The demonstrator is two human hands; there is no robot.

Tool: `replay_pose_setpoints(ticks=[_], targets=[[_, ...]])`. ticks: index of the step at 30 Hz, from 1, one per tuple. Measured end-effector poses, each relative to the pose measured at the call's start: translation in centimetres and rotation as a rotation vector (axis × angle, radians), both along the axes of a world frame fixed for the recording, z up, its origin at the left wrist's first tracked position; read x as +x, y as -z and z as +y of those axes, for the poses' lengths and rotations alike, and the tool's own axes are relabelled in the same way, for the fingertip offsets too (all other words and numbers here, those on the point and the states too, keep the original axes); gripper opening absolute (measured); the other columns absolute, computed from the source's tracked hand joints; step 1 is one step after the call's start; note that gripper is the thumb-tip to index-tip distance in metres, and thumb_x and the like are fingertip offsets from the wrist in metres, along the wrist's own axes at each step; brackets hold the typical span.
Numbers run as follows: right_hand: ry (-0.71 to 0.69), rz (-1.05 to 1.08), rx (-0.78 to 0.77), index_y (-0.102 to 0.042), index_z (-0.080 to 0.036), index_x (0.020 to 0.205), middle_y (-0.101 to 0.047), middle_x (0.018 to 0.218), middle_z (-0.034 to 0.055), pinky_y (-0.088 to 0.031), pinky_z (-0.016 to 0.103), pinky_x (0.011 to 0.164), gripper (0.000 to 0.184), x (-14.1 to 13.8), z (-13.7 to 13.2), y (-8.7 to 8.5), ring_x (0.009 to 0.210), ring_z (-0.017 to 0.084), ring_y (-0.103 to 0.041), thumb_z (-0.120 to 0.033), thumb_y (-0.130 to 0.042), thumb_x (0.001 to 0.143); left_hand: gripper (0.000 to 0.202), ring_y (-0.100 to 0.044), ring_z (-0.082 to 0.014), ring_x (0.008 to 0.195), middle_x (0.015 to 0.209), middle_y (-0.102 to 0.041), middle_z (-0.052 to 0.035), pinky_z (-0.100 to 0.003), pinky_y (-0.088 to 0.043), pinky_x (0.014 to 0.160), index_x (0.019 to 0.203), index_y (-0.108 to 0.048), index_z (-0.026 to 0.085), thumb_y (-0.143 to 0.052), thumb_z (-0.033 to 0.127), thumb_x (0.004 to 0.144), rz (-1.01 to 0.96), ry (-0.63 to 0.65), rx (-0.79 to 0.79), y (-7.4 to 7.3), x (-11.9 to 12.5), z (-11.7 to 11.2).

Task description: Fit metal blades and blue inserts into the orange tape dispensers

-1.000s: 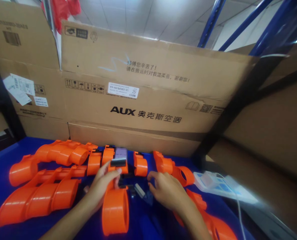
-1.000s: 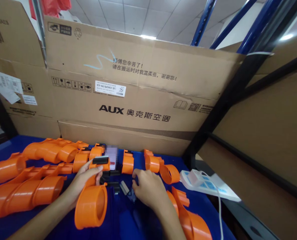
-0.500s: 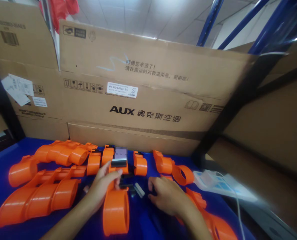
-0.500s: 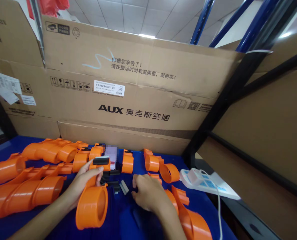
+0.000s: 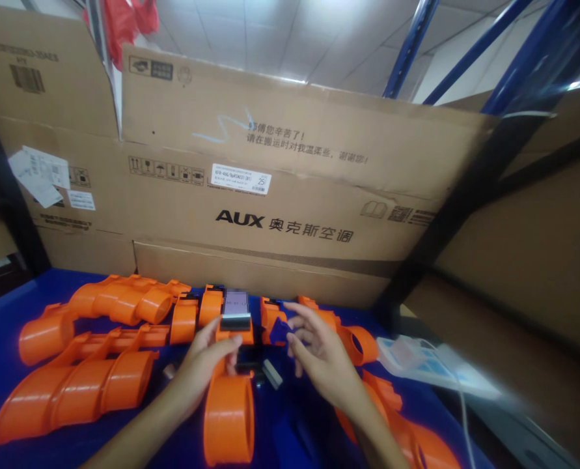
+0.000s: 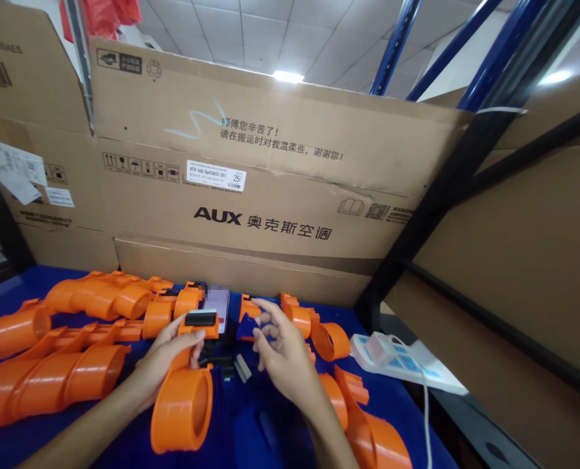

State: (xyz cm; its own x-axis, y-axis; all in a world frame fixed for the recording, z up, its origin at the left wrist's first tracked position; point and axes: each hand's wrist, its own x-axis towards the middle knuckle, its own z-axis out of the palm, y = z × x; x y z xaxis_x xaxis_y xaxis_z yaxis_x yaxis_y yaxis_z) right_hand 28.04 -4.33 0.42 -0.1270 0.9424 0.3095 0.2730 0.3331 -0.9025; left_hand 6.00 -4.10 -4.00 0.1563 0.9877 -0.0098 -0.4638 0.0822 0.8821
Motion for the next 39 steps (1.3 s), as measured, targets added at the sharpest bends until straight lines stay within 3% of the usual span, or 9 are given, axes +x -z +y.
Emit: replay_pose_setpoints(ticks=[3, 6, 9, 13, 17, 21, 28, 33, 39], targets=[[-0.046, 0.097, -0.038, -0.053, -0.028, 0.136, -0.057, 0.096, 0.0023, -0.054, 0.024, 0.043, 0.049, -1.1, -0.1, 0.6, 0.058, 0.012, -0.061, -0.026, -0.058, 0.088, 0.028, -0.054, -0.0097, 0.052, 0.063, -0.059, 0.005, -0.02, -0.046, 0.05, 0.1, -0.061, 0.02, -0.077, 0.032, 0.08, 0.023, 0.016, 0.019, 0.4, 0.0, 0.1], [-0.041, 0.151, -0.016, -0.064, -0.023, 0.116, -0.061, 0.089, 0.0019, -0.056, 0.025, 0.05, 0.029, -1.9, -0.3, 1.1, 0.062, 0.015, -0.066, -0.025, -0.06, 0.088, 0.027, -0.054, -0.0099, 0.053, 0.062, -0.059, 0.0046, -0.02, -0.047, 0.052, 0.101, -0.061, 0.018, -0.075, 0.033, 0.082, 0.065, 0.029, 0.051, 0.5, 0.1, 0.1], [-0.002, 0.215, -0.018, -0.065, -0.021, 0.106, -0.068, 0.082, 0.0034, -0.059, 0.028, 0.059, 0.022, -2.5, -0.2, 1.7, 0.074, 0.021, -0.072, -0.03, -0.068, 0.087, 0.03, -0.055, -0.0104, 0.054, 0.064, -0.06, 0.0039, -0.021, -0.048, 0.054, 0.104, -0.061, 0.017, -0.074, 0.036, 0.084, 0.112, 0.039, 0.086, 0.4, 0.1, 0.0], [0.049, 0.216, -0.012, -0.068, -0.019, 0.103, -0.072, 0.078, 0.0054, -0.056, 0.028, 0.055, 0.027, -3.2, -0.2, 2.4, 0.071, 0.023, -0.072, -0.038, -0.074, 0.085, 0.036, -0.056, -0.0107, 0.056, 0.067, -0.059, 0.0035, -0.022, -0.048, 0.055, 0.109, -0.061, 0.016, -0.073, 0.04, 0.085, 0.153, 0.039, 0.107, 0.1, 0.2, -0.2], [0.095, 0.056, 0.105, -0.075, -0.019, 0.11, -0.069, 0.071, 0.0031, -0.051, 0.026, 0.051, 0.029, -3.4, -0.4, 2.6, 0.058, 0.017, -0.063, -0.04, -0.066, 0.092, 0.034, -0.054, -0.0099, 0.055, 0.066, -0.057, 0.0041, -0.022, -0.047, 0.054, 0.105, -0.061, 0.015, -0.071, 0.042, 0.086, 0.152, 0.046, 0.122, -0.3, 0.3, -0.5], [0.119, -0.043, 0.282, -0.077, -0.022, 0.114, -0.067, 0.082, 0.0041, -0.053, 0.029, 0.065, 0.027, -3.3, -0.5, 2.6, 0.072, 0.017, -0.063, -0.034, -0.064, 0.094, 0.036, -0.054, -0.0105, 0.056, 0.067, -0.056, 0.0044, -0.023, -0.048, 0.056, 0.108, -0.06, 0.016, -0.069, 0.044, 0.087, 0.155, 0.037, 0.12, -0.2, 0.4, -0.7], [0.092, -0.064, 0.346, -0.067, -0.024, 0.132, -0.07, 0.098, 0.006, -0.054, 0.03, 0.077, 0.036, -4.4, -1.1, 2.7, 0.084, 0.018, -0.066, -0.027, -0.058, 0.097, 0.037, -0.053, -0.0112, 0.056, 0.068, -0.055, 0.0044, -0.026, -0.048, 0.058, 0.113, -0.057, 0.018, -0.069, 0.042, 0.088, 0.16, 0.055, 0.103, 0.4, 0.6, -0.5], [0.163, -0.197, 0.405, -0.064, -0.023, 0.134, -0.07, 0.088, 0.0044, -0.053, 0.026, 0.062, 0.039, -4.7, -1.7, 2.7, 0.065, 0.015, -0.059, -0.025, -0.058, 0.096, 0.033, -0.054, -0.0119, 0.059, 0.069, -0.056, 0.0038, -0.025, -0.049, 0.059, 0.109, -0.057, 0.018, -0.069, 0.042, 0.088, 0.156, 0.024, 0.123, 0.2, 0.5, -0.5], [0.194, -0.275, 0.438, -0.067, -0.019, 0.126, -0.064, 0.072, 0.0021, -0.048, 0.023, 0.05, 0.033, -4.5, -1.8, 3.3, 0.057, 0.015, -0.055, -0.028, -0.06, 0.095, 0.031, -0.055, -0.0114, 0.061, 0.069, -0.057, 0.0038, -0.023, -0.049, 0.058, 0.107, -0.058, 0.019, -0.07, 0.04, 0.088, 0.137, -0.002, 0.137, 0.1, 0.4, -0.5]])
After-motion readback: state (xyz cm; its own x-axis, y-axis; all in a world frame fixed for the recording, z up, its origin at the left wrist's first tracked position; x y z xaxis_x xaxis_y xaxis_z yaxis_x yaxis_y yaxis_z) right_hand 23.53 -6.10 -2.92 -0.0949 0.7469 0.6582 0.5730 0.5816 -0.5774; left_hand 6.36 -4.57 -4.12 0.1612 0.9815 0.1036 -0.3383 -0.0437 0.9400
